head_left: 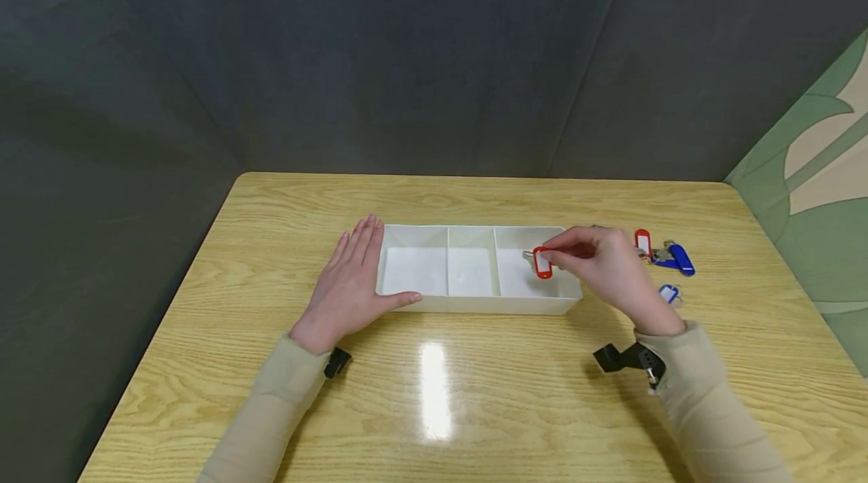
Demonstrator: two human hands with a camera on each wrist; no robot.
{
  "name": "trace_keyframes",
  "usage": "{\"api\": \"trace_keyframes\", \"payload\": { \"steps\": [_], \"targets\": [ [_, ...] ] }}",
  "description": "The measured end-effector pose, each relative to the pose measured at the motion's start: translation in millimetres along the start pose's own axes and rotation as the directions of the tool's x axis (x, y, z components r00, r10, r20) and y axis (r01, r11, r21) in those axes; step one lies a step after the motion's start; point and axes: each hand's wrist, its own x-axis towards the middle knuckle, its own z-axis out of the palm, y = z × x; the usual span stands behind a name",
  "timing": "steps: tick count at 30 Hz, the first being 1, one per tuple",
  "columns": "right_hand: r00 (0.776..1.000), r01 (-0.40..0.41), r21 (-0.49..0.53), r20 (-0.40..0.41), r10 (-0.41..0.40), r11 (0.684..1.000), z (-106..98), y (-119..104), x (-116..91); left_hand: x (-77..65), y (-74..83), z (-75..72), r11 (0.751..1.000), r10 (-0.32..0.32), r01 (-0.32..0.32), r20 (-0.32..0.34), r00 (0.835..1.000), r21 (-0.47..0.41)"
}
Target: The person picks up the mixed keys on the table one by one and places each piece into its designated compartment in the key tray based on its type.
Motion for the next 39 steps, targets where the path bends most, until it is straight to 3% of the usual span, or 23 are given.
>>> {"api": "trace_keyframes", "payload": {
  "steps": [27,39],
  "targets": [
    [0.998,0.013,-0.024,0.063,-0.011,1.0,11.9,5.9,4.2,-1.1,0.5,-1.1,1.0,0.011,-0.011,-0.012,1.0,-0.007],
    [0.998,0.061,-0.075,-0.016,-0.063,0.995,12.1,8.8,5.3,-1.1,0.6,-1.0,1.0,0.01,-0.01,-0.011,1.0,-0.01]
  ]
}}
